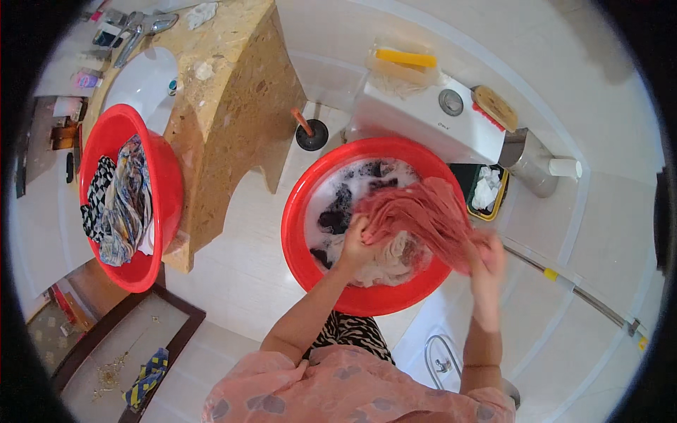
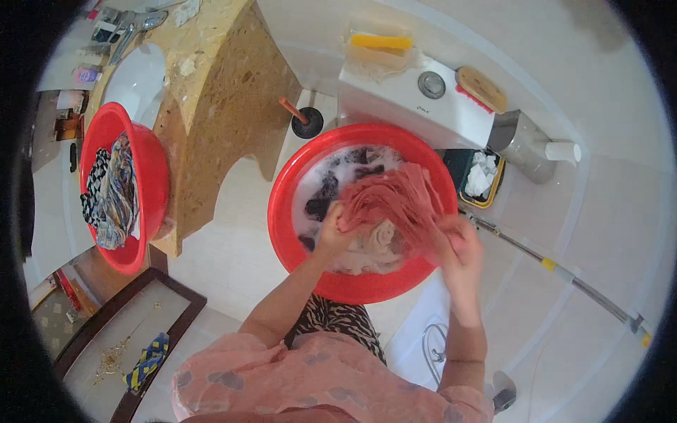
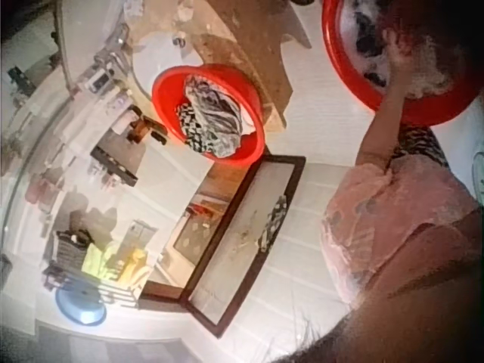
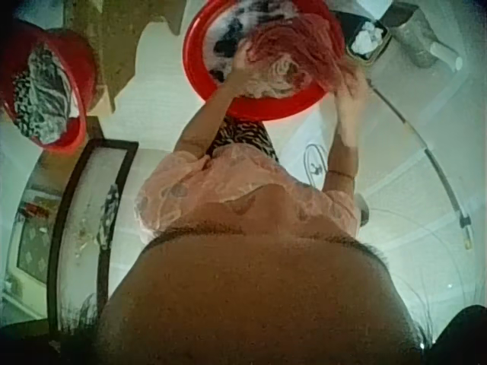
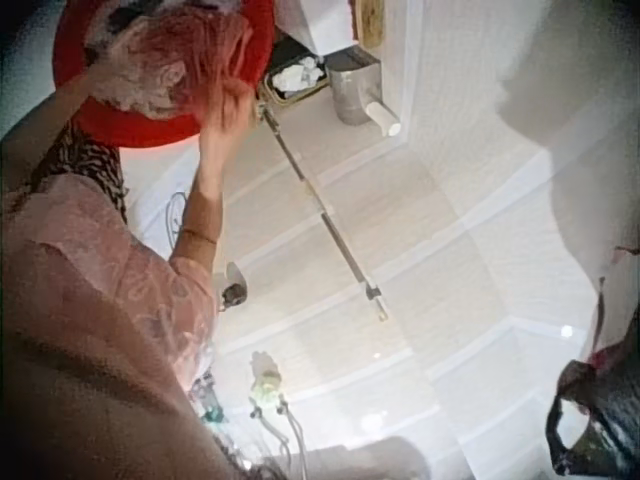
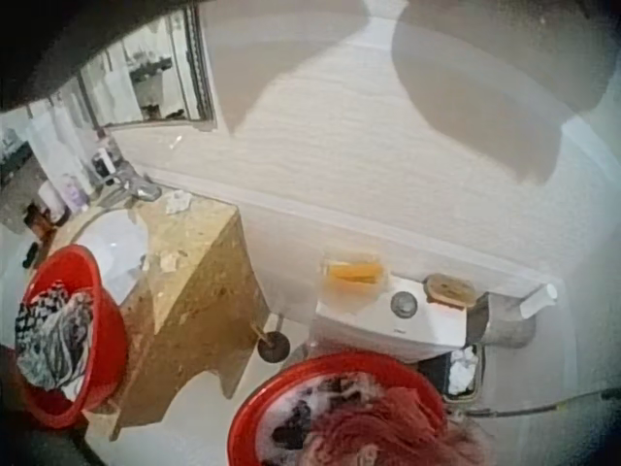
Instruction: Hand-washing clothes in a basin in a bathroom.
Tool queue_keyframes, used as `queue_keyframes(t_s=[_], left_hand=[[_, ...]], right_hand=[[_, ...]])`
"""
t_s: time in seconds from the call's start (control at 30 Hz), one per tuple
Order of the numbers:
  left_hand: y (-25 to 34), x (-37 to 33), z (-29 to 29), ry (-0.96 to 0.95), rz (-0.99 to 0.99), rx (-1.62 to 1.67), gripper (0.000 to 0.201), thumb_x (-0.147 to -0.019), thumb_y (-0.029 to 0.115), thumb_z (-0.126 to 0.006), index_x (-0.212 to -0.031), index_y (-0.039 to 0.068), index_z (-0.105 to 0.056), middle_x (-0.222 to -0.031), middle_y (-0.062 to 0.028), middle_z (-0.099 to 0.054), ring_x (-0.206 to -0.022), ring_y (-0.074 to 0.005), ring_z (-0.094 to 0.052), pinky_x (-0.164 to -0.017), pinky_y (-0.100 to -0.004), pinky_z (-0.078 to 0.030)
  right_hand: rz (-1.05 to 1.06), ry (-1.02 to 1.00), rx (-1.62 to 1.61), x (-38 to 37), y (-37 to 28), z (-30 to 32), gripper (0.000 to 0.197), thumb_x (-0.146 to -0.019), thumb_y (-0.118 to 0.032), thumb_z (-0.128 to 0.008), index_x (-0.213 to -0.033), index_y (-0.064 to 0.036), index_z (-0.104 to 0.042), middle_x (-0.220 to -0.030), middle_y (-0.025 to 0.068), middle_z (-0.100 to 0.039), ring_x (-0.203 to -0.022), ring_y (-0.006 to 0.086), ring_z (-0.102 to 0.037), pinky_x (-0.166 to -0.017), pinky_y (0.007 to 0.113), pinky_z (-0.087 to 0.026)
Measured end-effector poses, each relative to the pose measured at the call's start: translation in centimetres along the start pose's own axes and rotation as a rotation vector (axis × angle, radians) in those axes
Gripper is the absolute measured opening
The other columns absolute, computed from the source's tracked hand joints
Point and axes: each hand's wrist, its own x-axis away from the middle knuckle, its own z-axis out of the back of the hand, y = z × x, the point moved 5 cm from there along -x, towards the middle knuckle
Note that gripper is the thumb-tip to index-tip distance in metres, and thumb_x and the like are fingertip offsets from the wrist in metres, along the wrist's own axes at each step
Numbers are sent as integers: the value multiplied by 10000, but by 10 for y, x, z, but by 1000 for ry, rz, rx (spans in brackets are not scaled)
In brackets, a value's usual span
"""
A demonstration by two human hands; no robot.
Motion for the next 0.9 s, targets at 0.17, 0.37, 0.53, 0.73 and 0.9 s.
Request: queue_keyframes(t_s=[0.17, 0.37, 0.53, 0.73, 0.9], left_hand=[[-47, -7, 31, -10, -8, -307, 412, -599, 143, -867, -800, 11, -532, -969, -102, -498, -876, -260, -522, -772, -330, -450], [-73, -10, 13, -245, -209, -699, 582, -570, 292, -868, -1041, 111, -577, -1237, -158, -440, -1166, -351, -426, -967, -457, -384], [-116, -38, -29, -197, -60, -936, 813, -583, 358, -830, -1305, 226, -482, -1397, -192, -347, -1302, -421, -310, -1055, -548, -296], [-266, -17, 0, -213, 262, -975, 566, -836, 354, -568, -1312, 72, -452, -1359, -226, -422, -1264, -376, -403, -999, -521, -363], [-283, -23, -41, -638, 435, -1268, 522, -859, 391, -483, -1268, 67, -497, -1149, -228, -597, -1088, -310, -573, -901, -466, -441]], right_hand=[[207, -175, 362, -95, 149, -69, 184, -843, -99, -621, -1017, -40, -606, -975, 122, -607, -983, 251, -579, -873, 366, -457], [281, -287, 975, -135, 269, -158, 408, -824, -277, -631, -1207, -141, -588, -1303, 205, -465, -1231, 389, -405, -985, 508, -375], [270, -59, 997, -156, 364, -121, 478, -763, -248, -650, -1202, -77, -567, -1288, 211, -443, -1238, 400, -377, -1014, 519, -330], [394, 7, 566, -33, 310, -170, 345, -727, -147, -679, -1047, -36, -615, -1160, 212, -515, -1127, 434, -448, -990, 536, -317], [414, 70, 801, -39, 337, -172, 200, -750, -182, -678, -902, -53, -654, -977, 190, -603, -1022, 417, -516, -939, 585, -336]])
